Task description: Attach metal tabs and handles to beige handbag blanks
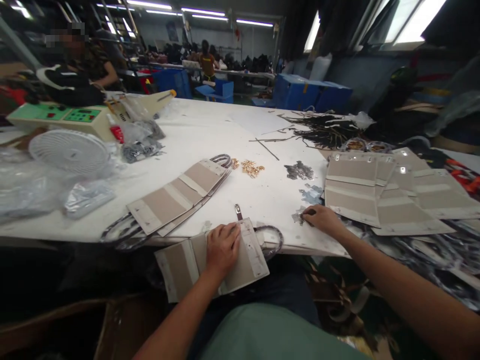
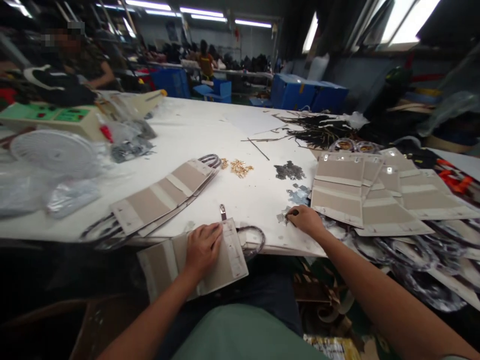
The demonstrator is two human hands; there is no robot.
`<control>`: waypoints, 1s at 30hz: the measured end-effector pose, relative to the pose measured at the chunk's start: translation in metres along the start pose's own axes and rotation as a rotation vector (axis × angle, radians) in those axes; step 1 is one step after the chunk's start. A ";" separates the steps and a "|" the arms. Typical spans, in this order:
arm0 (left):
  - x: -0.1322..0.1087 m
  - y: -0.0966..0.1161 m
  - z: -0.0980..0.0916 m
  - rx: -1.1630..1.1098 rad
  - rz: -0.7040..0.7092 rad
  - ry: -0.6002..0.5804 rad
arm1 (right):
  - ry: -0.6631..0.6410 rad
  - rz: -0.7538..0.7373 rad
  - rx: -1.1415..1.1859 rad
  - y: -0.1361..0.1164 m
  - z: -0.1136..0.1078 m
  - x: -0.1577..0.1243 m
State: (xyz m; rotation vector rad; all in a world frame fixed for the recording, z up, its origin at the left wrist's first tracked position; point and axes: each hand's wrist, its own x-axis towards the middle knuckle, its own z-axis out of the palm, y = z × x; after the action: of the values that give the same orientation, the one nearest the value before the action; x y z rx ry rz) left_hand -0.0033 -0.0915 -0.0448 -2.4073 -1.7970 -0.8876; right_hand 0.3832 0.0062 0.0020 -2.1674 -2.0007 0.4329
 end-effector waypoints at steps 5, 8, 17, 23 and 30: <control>-0.002 -0.001 0.002 -0.025 0.005 0.034 | 0.029 0.062 0.236 -0.011 -0.022 0.007; -0.003 -0.001 0.002 -0.031 0.001 0.035 | 0.014 0.096 0.338 -0.033 -0.032 -0.002; -0.005 -0.001 0.003 -0.058 -0.021 0.026 | -0.307 -0.083 0.626 -0.137 -0.001 -0.059; -0.005 0.000 0.003 -0.061 -0.020 0.027 | -0.520 -0.043 0.752 -0.165 0.039 -0.070; -0.008 -0.001 0.004 -0.079 -0.030 0.043 | -0.493 -0.078 0.622 -0.171 0.057 -0.079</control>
State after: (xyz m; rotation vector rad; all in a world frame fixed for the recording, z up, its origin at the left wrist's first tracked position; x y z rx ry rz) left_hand -0.0037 -0.0975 -0.0519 -2.3926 -1.8219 -1.0239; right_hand 0.1986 -0.0613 0.0093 -1.6876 -1.7917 1.4656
